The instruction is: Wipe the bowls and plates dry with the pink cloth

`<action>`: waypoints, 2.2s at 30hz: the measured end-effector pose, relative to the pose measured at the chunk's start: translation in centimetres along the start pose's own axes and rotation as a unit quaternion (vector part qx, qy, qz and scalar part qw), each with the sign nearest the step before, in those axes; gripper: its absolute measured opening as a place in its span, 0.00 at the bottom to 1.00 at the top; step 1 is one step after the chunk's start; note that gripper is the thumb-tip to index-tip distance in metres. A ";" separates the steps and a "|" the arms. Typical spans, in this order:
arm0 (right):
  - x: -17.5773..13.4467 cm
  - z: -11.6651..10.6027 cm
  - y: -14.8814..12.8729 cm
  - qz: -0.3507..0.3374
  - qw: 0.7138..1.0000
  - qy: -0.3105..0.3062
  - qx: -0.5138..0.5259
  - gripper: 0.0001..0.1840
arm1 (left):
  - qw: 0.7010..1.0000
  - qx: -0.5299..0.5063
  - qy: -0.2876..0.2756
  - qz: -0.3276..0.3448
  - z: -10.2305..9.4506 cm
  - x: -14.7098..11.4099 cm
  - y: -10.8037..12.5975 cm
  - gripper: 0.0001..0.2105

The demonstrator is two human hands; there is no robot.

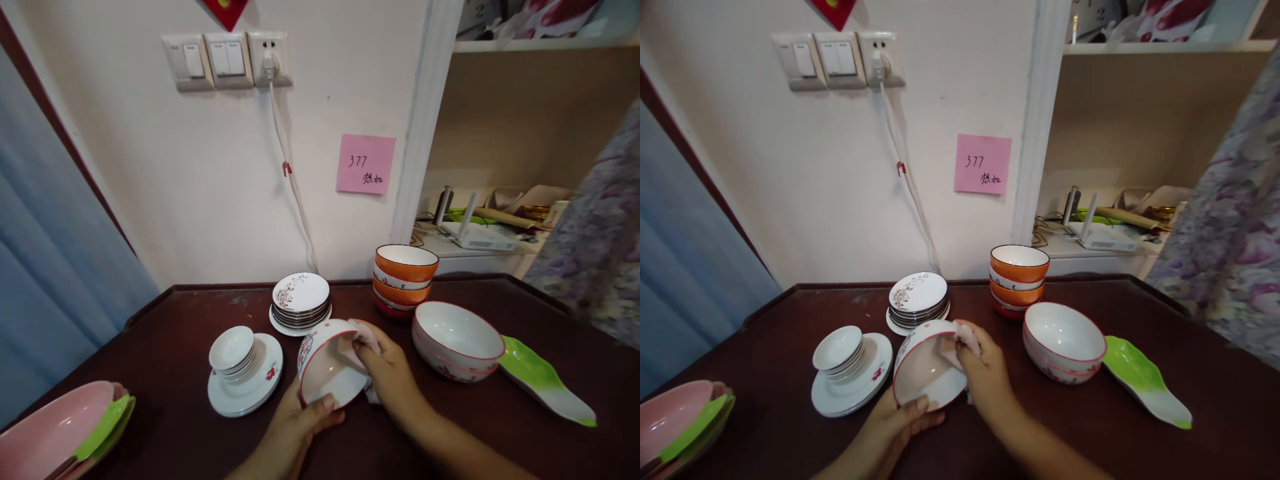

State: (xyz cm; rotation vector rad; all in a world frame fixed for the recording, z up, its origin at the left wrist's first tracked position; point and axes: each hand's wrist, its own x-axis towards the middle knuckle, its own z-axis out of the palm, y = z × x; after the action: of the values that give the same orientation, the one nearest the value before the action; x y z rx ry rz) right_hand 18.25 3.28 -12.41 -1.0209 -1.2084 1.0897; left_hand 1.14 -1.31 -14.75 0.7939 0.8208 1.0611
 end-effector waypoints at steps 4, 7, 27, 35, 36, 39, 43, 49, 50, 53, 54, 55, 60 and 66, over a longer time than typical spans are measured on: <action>-0.1 -1.4 -0.8 -0.237 0.956 -0.018 -0.170 0.25 | 0.999 0.023 0.035 0.024 0.4 0.2 -0.1 0.28; -0.6 -1.9 -1.6 -0.382 0.878 -0.112 -0.266 0.34 | 0.997 0.054 0.055 0.022 0.5 0.2 -0.4 0.28; -0.9 1.3 1.1 0.024 0.992 -0.080 0.091 0.22 | 0.999 -0.031 -0.003 -0.014 0.0 0.0 -0.1 0.20; -0.1 -1.0 -0.6 -0.241 0.962 -0.040 -0.124 0.27 | 0.998 0.015 0.048 0.038 0.2 0.2 -0.5 0.31; -0.1 -1.2 -0.7 -0.262 0.952 -0.065 -0.142 0.29 | 0.998 0.016 0.053 0.034 0.1 0.2 -0.6 0.29; 0.0 -1.4 -1.2 -0.238 0.949 -0.123 -0.168 0.33 | 0.999 0.002 0.050 0.013 -0.1 0.3 -0.8 0.26; 0.4 -0.8 -1.3 -0.103 0.979 -0.141 -0.105 0.28 | 0.999 -0.031 0.037 0.000 -0.3 0.2 -0.7 0.24; -0.3 0.4 0.8 0.085 0.983 -0.152 0.057 0.24 | 0.996 -0.068 0.052 0.018 -0.1 0.1 -0.4 0.26; -0.4 0.5 1.1 0.104 0.980 -0.156 0.072 0.24 | 0.996 -0.070 0.052 0.017 -0.1 0.1 -0.4 0.27; -0.7 0.5 1.3 0.125 0.974 -0.157 0.105 0.23 | 0.996 -0.074 0.042 0.010 -0.2 0.1 -0.3 0.27; -0.8 0.5 1.2 0.126 0.973 -0.155 0.112 0.22 | 0.996 -0.075 0.037 0.007 -0.3 0.1 -0.3 0.28; -0.8 0.4 1.1 0.127 0.973 -0.151 0.117 0.21 | 0.997 -0.075 0.031 0.005 -0.3 0.1 -0.3 0.28; -0.7 0.8 1.0 0.115 0.983 -0.074 0.123 0.18 | 0.999 -0.038 -0.011 -0.004 -0.3 0.1 -0.1 0.27; 0.4 -0.1 0.2 0.058 0.997 0.020 0.045 0.18 | 0.999 0.017 -0.006 0.041 0.2 0.2 0.1 0.33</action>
State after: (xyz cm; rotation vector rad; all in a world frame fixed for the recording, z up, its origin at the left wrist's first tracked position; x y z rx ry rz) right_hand 18.31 3.74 -12.57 -1.0502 -1.0688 1.1978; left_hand 1.34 -1.16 -14.55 0.8675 0.8034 1.1173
